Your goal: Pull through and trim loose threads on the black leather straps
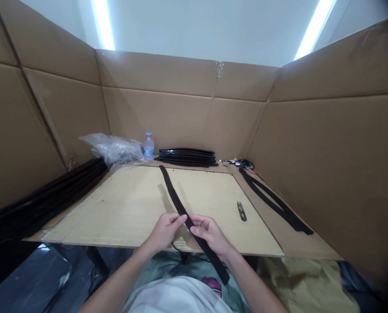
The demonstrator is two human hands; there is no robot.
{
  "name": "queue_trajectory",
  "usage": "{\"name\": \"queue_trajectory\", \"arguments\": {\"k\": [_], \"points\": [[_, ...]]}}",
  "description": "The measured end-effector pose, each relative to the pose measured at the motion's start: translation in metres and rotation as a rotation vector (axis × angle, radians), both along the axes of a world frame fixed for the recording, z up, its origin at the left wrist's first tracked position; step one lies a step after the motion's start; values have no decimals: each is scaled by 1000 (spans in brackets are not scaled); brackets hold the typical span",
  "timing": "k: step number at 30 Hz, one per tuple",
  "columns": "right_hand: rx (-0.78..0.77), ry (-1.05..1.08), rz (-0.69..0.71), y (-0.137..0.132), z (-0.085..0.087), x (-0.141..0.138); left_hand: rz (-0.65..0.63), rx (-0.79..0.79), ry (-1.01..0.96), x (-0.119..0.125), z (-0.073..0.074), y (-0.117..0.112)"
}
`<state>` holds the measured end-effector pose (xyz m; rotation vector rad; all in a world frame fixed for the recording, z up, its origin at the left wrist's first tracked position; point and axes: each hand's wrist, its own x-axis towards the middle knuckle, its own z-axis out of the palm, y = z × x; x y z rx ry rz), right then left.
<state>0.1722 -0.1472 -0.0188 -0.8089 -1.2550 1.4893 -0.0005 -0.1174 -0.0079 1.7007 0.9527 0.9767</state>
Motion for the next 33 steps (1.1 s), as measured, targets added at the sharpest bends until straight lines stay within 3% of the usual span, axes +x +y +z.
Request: {"name": "queue_trajectory", "arguments": {"k": [5,12,20,33], "points": [[27,26,-15,-2,0,-2,-28,-4,12,1,0,-1],[-12,68,138,-5,6,-3,-72,2,1,1,5,-5],[-80,164,86,0,5,-2,-3,47,-6,0,5,-2],[8,31,-26,-1,-2,-6,-37,38,-7,1,-1,-1]]}}
